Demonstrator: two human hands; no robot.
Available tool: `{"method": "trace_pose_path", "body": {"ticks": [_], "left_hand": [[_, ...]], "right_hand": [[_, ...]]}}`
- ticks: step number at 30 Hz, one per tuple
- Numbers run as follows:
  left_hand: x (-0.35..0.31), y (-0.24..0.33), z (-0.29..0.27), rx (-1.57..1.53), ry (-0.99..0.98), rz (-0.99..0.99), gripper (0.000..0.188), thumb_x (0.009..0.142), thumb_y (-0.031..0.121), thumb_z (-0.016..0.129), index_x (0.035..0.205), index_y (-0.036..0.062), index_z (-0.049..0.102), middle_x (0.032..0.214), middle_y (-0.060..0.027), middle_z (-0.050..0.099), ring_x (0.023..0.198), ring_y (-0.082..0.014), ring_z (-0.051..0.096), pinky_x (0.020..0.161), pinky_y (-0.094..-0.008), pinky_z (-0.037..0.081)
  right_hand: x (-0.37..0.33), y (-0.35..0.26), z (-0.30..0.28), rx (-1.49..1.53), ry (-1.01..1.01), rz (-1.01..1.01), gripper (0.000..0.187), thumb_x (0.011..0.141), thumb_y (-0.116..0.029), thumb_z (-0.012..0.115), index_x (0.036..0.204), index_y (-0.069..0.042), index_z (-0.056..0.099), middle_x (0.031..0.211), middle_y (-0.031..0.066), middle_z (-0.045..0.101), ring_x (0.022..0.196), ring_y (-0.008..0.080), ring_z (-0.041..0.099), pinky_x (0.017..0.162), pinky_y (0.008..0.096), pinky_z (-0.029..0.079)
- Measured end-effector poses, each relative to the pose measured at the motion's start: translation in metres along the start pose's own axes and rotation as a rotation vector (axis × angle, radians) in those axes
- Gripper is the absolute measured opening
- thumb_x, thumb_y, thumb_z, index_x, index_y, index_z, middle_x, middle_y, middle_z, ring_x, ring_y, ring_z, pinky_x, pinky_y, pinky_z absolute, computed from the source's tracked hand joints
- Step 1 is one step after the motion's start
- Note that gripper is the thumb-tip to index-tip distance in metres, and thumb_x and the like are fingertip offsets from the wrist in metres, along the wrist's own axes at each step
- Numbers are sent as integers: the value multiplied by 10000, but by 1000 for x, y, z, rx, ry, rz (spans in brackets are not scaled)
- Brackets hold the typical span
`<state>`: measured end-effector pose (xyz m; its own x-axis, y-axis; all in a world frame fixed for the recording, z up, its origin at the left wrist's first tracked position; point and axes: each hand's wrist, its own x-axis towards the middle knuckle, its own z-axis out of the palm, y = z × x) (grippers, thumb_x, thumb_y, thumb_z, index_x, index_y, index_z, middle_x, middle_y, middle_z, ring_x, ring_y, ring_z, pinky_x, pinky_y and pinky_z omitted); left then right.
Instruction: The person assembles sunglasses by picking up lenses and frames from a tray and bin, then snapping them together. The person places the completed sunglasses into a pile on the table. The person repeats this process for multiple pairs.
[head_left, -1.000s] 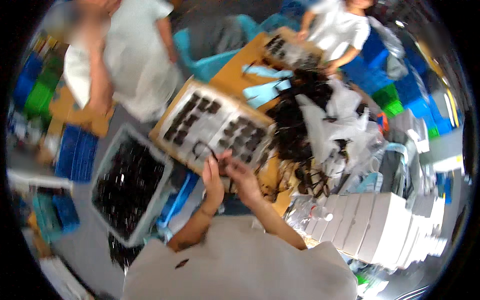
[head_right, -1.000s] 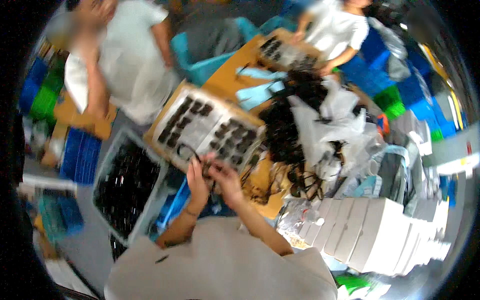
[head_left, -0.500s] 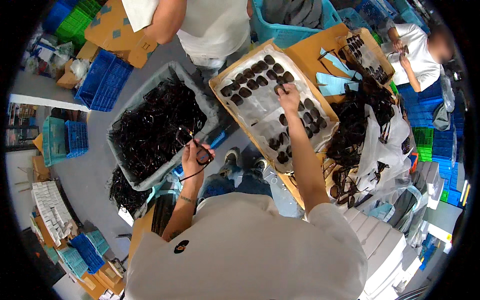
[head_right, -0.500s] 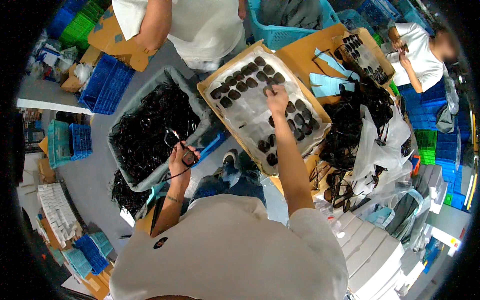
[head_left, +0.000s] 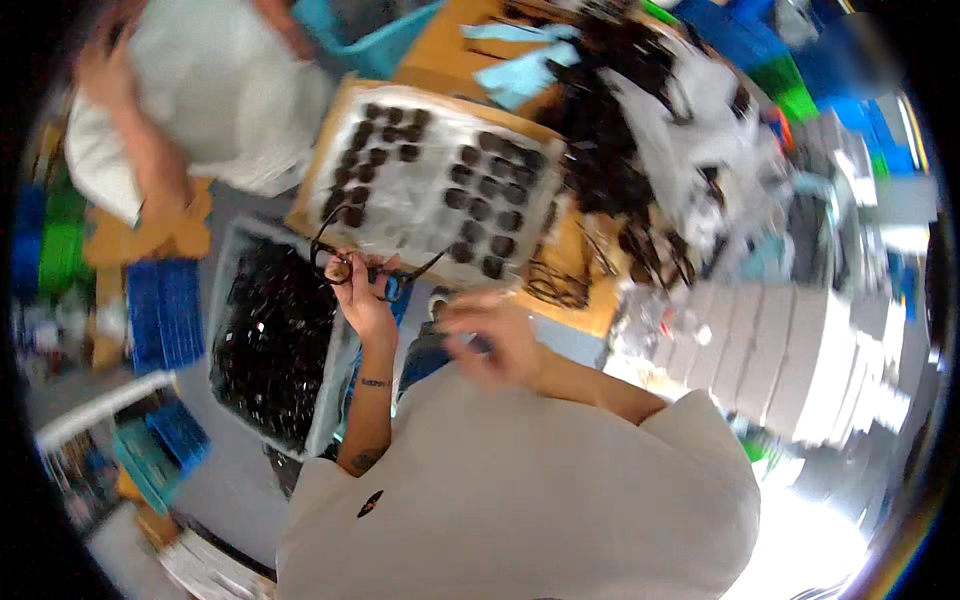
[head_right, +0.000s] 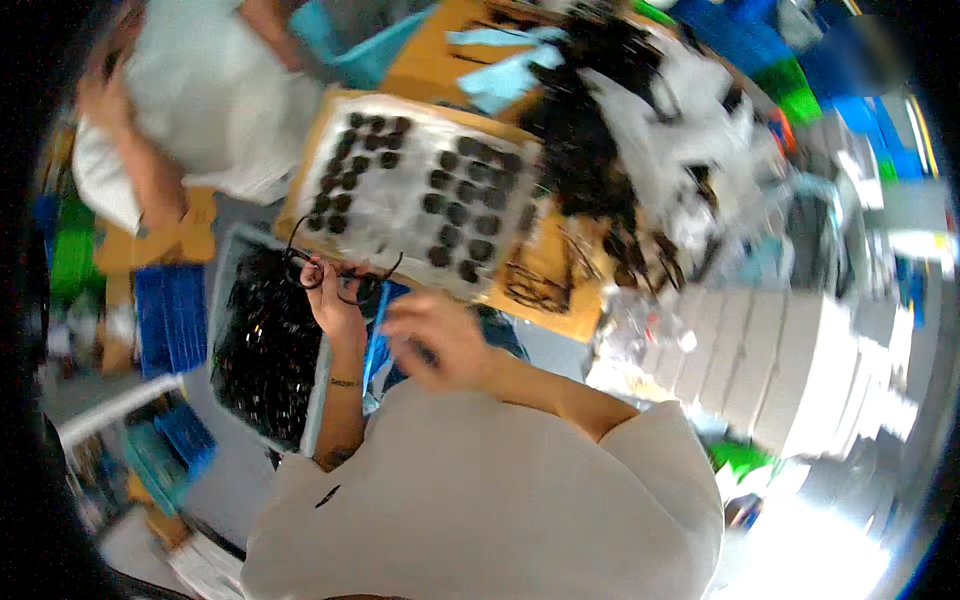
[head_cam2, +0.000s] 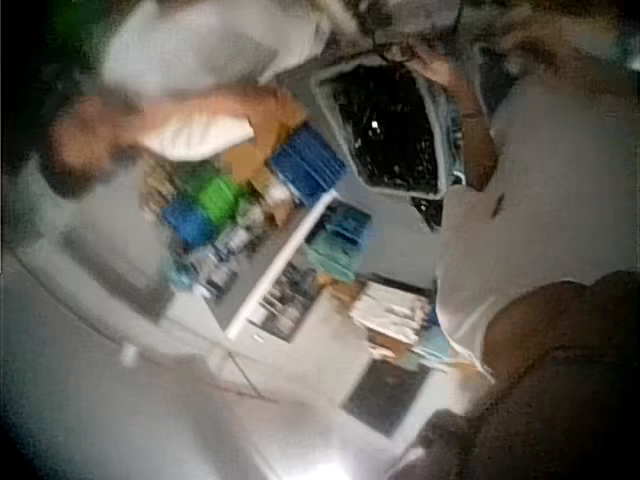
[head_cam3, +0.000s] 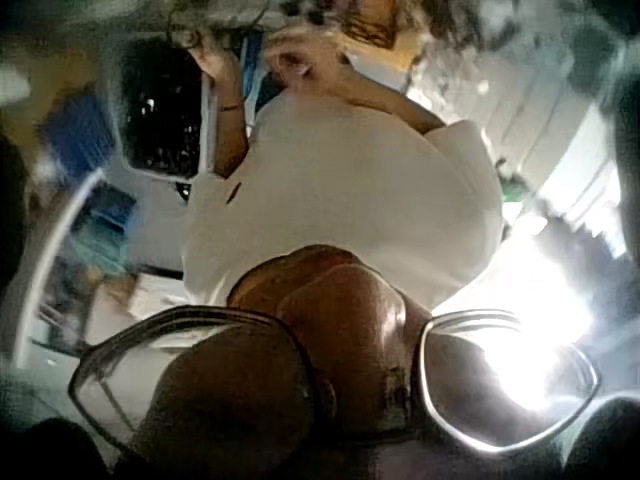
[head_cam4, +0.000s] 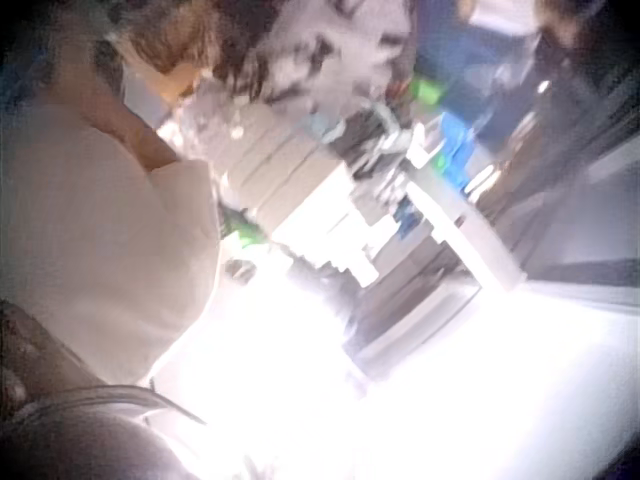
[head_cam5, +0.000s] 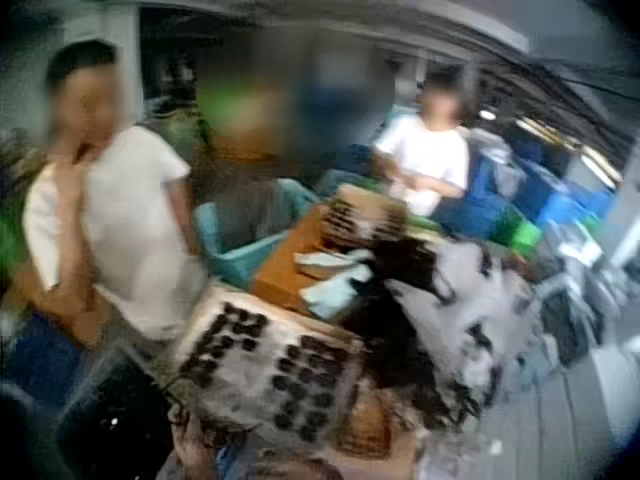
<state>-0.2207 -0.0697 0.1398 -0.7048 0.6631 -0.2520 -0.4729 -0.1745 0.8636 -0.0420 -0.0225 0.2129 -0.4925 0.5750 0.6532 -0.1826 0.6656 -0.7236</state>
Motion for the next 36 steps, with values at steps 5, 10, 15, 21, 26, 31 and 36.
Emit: {"method": "trace_pose_path", "body": {"ticks": [5, 10, 15, 21, 26, 31, 36], "left_hand": [[-66, -60, 81, 366, -511, -140, 333, 966, 102, 512, 1295, 56, 487, 1275, -57, 524, 1174, -154, 505, 974, -285, 433], [-112, -95, 124, 410, -984, -391, 645, 966, 266, 603, 1458, 21, 265, 1435, -143, 378, 1353, -261, 391, 1083, -396, 386], [-118, -125, 113, 1342, -1312, 451, 935, 792, 341, 778, 1492, 1, 259, 1520, -244, 285, 1457, -398, 215, 1190, -521, 184], [-112, -179, 134, 1790, -1435, 943, 1237, 619, 497, 862, 1533, 0, 191, 1547, -301, 206, 1472, -449, 121, 1190, -616, 76], [-88, -212, 150, 1963, -1514, 722, 1164, 628, 419, 883, 1544, 114, 233, 1262, -215, 583, 1247, -369, 508, 1151, -667, 144], [-73, -228, 121, 1824, -1627, 709, 890, 722, 437, 818, 1428, 102, 392, 1254, -149, 595, 1219, -315, 540, 1147, -664, 160], [-80, -206, 143, 2097, -1718, 659, 807, 759, 507, 766, 1371, 73, 469, 1272, -167, 583, 1233, -309, 530, 1153, -620, 200]], "right_hand": [[-28, 9, -43, -612, -67, 476, 669, 695, -40, 662, 1337, -13, 477, 1243, 185, 541, 1194, 377, 504, 1045, 440, 408], [-88, 54, -138, -883, -71, 671, 455, 729, -7, 638, 1178, -23, 562, 994, 159, 624, 873, 348, 653, 731, 410, 549], [-149, 126, -169, -800, -555, 826, 331, 795, -27, 633, 1123, -30, 597, 1035, 191, 640, 936, 377, 640, 774, 428, 530], [-129, 58, -213, -856, 316, 842, 292, 773, 11, 626, 1055, 28, 550, 1009, 227, 574, 926, 447, 590, 770, 498, 494], [-160, 85, -219, -1214, 274, 1037, 361, 781, -12, 652, 1124, -12, 539, 1131, 207, 544, 1071, 412, 557, 871, 500, 446], [-183, 135, -232, -1144, 128, 1220, 316, 826, -40, 621, 1135, 4, 568, 1250, 259, 546, 958, 445, 616, 788, 505, 510], [-146, 102, -243, -1052, 555, 867, 276, 932, -53, 560, 1196, 27, 574, 830, 126, 655, 706, 344, 652, 618, 422, 504]]}}
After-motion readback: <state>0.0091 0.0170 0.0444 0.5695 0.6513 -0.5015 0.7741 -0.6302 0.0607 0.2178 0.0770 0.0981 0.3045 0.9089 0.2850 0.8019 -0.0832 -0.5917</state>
